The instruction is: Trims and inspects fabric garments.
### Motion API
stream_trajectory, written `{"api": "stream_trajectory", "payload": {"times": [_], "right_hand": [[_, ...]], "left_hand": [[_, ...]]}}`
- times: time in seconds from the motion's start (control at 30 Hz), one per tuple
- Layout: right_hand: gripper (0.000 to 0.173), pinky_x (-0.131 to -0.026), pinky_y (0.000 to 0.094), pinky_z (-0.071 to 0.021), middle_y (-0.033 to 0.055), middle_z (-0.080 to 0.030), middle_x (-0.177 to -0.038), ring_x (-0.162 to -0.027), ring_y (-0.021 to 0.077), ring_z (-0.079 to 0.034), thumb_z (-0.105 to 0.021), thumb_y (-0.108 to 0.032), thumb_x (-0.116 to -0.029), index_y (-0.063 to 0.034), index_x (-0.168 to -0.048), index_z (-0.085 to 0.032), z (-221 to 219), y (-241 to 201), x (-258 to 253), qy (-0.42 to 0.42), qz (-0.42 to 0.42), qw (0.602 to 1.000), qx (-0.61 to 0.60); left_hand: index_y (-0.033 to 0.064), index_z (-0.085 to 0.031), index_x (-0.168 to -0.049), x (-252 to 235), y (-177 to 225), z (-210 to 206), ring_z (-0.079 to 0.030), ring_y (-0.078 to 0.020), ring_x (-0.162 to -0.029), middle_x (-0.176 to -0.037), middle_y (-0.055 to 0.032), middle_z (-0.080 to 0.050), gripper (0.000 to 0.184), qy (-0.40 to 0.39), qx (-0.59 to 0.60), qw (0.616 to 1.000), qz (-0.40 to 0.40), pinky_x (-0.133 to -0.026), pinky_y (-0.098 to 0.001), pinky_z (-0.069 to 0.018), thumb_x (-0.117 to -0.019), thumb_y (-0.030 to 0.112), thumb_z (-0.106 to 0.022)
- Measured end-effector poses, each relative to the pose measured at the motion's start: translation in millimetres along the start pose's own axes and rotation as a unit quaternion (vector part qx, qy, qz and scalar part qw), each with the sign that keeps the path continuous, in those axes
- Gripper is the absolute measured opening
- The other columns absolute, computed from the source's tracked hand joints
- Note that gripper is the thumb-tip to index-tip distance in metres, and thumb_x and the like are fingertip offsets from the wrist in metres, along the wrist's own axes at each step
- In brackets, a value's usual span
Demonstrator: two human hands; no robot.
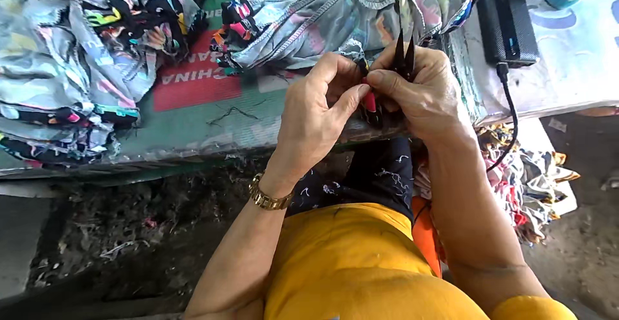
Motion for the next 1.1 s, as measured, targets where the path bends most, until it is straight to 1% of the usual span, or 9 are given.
{"api": "stream_trajectory", "payload": {"times": [0.1, 0.33, 0.47, 0.6, 0.77, 0.83, 0.97, 1.03, 1.1], "right_hand": [[0.006, -0.051, 0.0140, -0.0447, -0.0075, -0.062, -0.074, -0.057, -0.0021, -0.053, -0.061, -0.003, -0.0989, -0.0068, -0.095, -0.064, 0.3, -0.3, 0.2, 0.006, 0.007, 1.000, -0.003], [0.007, -0.050, 0.0153, -0.0443, -0.0065, -0.060, -0.071, -0.055, -0.0007, -0.052, -0.062, -0.003, -0.0983, -0.0064, -0.092, -0.063, -0.9, 0.7, -1.2, 0.014, 0.004, 1.000, -0.011], [0.007, -0.051, 0.0178, -0.0455, -0.0043, -0.061, -0.071, -0.056, 0.0009, -0.053, -0.062, -0.004, -0.0984, -0.0040, -0.092, -0.065, 0.9, 2.0, -3.6, 0.011, 0.000, 1.000, -0.018], [0.009, -0.049, 0.0179, -0.0442, -0.0025, -0.061, -0.069, -0.053, 0.0023, -0.052, -0.062, -0.004, -0.0990, -0.0024, -0.091, -0.065, 2.9, 4.0, -6.7, -0.016, -0.030, 0.997, -0.076], [0.010, -0.045, 0.0178, -0.0406, -0.0004, -0.060, -0.066, -0.049, 0.0034, -0.049, -0.061, -0.001, -0.0991, -0.0012, -0.090, -0.063, 7.6, 6.1, -8.6, -0.023, -0.055, 0.985, -0.161], [0.005, -0.047, 0.0187, -0.0432, 0.0001, -0.060, -0.070, -0.052, 0.0040, -0.050, -0.064, 0.000, -0.0963, -0.0007, -0.092, -0.061, 5.8, 4.1, -9.8, -0.015, -0.042, 0.992, -0.120], [0.011, -0.064, 0.0212, -0.0503, 0.0022, -0.064, -0.082, -0.070, 0.0050, -0.060, -0.073, -0.005, -0.0912, -0.0014, -0.095, -0.063, -1.0, 2.7, -11.7, -0.036, -0.003, 0.999, 0.014], [0.006, -0.063, 0.0217, -0.0503, 0.0030, -0.064, -0.083, -0.069, 0.0055, -0.059, -0.069, -0.003, -0.0935, -0.0005, -0.096, -0.065, 0.0, 2.8, -10.0, -0.033, -0.011, 0.999, 0.008], [0.002, -0.056, 0.0209, -0.0478, 0.0023, -0.063, -0.079, -0.061, 0.0046, -0.056, -0.063, -0.001, -0.0958, 0.0002, -0.096, -0.065, 1.2, 3.2, -6.7, -0.026, -0.021, 0.999, -0.006]], "left_hand": [[-0.0003, -0.062, -0.109, -1.0, -1.7, -1.2, -0.069, -0.0059, -0.088, -0.097, -0.0046, -0.069, 0.015, -0.005, -0.011, 1.000, 0.009, -0.082, -0.0218, -0.0583, -0.0972, 0.007, -0.067], [0.0009, -0.062, -0.109, -0.2, -0.1, -3.1, -0.067, -0.0034, -0.086, -0.097, -0.0028, -0.069, 0.012, -0.003, -0.047, 0.999, 0.003, -0.078, -0.0200, -0.0568, -0.0994, 0.007, -0.060], [0.0025, -0.061, -0.110, -2.0, 0.6, -4.4, -0.068, -0.0030, -0.087, -0.096, -0.0003, -0.068, 0.019, -0.007, -0.041, 0.999, 0.001, -0.079, -0.0209, -0.0579, -0.0975, 0.015, -0.067], [0.0042, -0.061, -0.109, -4.4, -1.8, -4.0, -0.068, -0.0028, -0.089, -0.097, 0.0013, -0.069, 0.017, -0.016, -0.062, 0.998, 0.020, -0.083, -0.0215, -0.0576, -0.0975, 0.014, -0.068], [0.0037, -0.061, -0.108, 9.6, 4.0, -4.8, -0.062, -0.0005, -0.086, -0.096, -0.0001, -0.064, 0.009, -0.029, -0.090, 0.995, 0.016, -0.078, -0.0167, -0.0526, -0.1002, 0.008, -0.060], [0.0037, -0.061, -0.108, 12.0, 6.1, -3.1, -0.061, 0.0002, -0.085, -0.096, 0.0003, -0.063, 0.009, -0.023, -0.092, 0.995, 0.008, -0.077, -0.0158, -0.0515, -0.1011, 0.008, -0.058], [0.0058, -0.064, -0.106, 2.3, -1.5, 2.5, -0.066, -0.0027, -0.089, -0.097, 0.0042, -0.067, 0.008, 0.017, -0.059, 0.998, -0.007, -0.082, -0.0226, -0.0565, -0.0986, 0.009, -0.063], [0.0053, -0.062, -0.107, 11.3, 3.2, 0.8, -0.063, -0.0008, -0.087, -0.096, 0.0026, -0.064, 0.007, -0.001, -0.068, 0.998, 0.004, -0.080, -0.0182, -0.0539, -0.1003, 0.008, -0.061], [0.0054, -0.061, -0.105, 12.1, 3.1, -1.0, -0.062, -0.0005, -0.086, -0.095, 0.0029, -0.063, 0.006, -0.003, -0.067, 0.998, 0.011, -0.079, -0.0179, -0.0528, -0.1000, 0.006, -0.058]]}}
Point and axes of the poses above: each hand's wrist, its own x-axis away from the middle knuckle, its own z-axis out of the back of the hand, y = z × x, the point moved 6 cm from there along -x, towards the middle knuckle
